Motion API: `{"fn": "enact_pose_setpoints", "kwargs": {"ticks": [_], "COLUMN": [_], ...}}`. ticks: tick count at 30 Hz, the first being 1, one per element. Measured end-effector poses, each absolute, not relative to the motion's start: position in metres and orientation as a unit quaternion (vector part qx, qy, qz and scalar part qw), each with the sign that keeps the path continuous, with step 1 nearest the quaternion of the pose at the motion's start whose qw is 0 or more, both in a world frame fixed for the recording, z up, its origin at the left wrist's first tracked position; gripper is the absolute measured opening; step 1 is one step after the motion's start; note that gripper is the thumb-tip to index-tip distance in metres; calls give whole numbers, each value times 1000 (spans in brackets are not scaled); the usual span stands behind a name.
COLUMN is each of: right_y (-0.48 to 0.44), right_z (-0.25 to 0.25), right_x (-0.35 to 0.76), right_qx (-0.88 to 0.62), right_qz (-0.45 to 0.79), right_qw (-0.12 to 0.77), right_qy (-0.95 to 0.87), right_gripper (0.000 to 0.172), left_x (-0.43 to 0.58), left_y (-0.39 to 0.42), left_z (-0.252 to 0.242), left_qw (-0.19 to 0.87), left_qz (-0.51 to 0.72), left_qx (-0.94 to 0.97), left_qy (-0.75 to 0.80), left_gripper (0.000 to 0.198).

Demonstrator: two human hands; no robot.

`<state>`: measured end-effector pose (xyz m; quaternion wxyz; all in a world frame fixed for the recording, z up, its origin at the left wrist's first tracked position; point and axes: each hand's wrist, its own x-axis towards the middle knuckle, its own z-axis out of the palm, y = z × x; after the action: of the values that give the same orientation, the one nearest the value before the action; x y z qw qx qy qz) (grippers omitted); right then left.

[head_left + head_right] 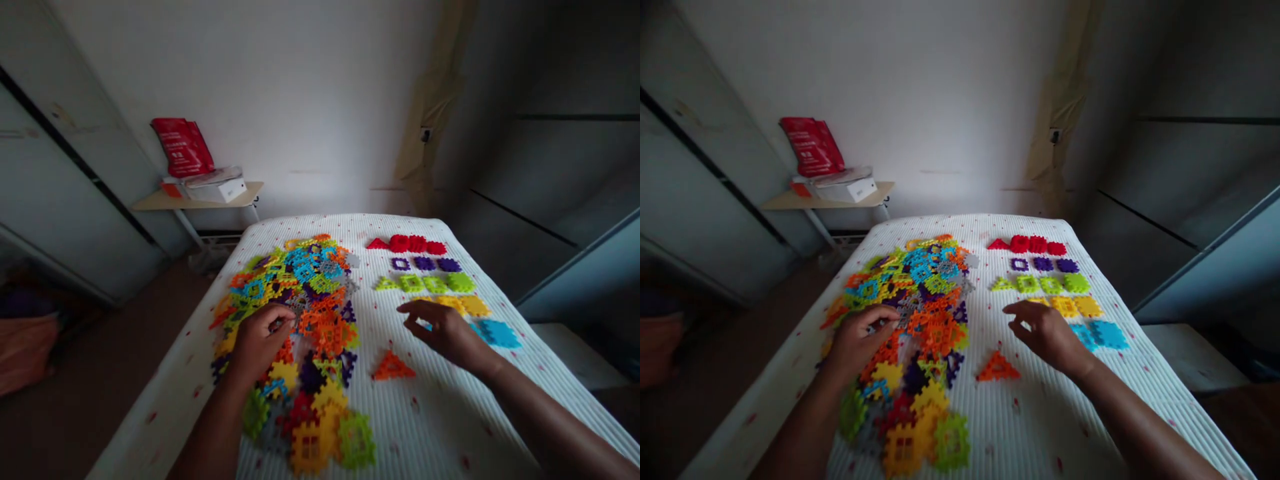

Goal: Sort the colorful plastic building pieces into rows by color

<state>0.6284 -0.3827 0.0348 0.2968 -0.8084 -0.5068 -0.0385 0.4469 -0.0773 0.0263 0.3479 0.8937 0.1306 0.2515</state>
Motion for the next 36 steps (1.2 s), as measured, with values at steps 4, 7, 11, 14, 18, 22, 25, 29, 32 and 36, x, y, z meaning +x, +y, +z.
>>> {"fn": "enact_pose_setpoints", "kwargs": {"ticks": [4, 7, 11, 14, 18, 22, 25, 29, 32, 36], "right_y": [-379, -375, -365, -353, -343, -344, -348, -348, -347, -347], "right_z": [21, 17, 15, 14, 8, 2, 0, 2, 5, 8], "right_x": [590, 576, 558, 543, 534, 539, 541, 541, 540, 542], "right_qx": [-790, -783, -777, -744, -719, -737, -742, -743, -746, -749], "right_qz": [-13, -21, -34, -16, -2, -7, -5, 0, -2, 2], "right_qw": [274, 266, 268, 275, 270, 267, 271, 265, 268, 278], "right_qy": [-548, -562, -568, -609, -640, -620, -614, -614, -610, -601], "right_gripper": [23, 24, 24, 23, 24, 23, 23, 24, 23, 20], "left_x": [447, 448, 443, 433, 419, 414, 416, 418, 416, 414], "left_y": [-82, -84, -83, -89, -109, -124, -130, -137, -135, -121], "left_z": [27, 27, 33, 39, 40, 36, 38, 39, 36, 41], "left_qw": [294, 244, 227, 211, 144, 97, 87, 82, 127, 200], "left_qz": [154, 111, 87, 13, -79, -102, -110, -83, -53, -23], "left_qx": [937, 959, 964, 974, 986, 990, 989, 992, 990, 977], "left_qy": [105, 93, 105, 80, 31, 26, 36, 39, 32, 71], "left_gripper": [15, 22, 25, 20, 9, 9, 6, 11, 14, 12]}}
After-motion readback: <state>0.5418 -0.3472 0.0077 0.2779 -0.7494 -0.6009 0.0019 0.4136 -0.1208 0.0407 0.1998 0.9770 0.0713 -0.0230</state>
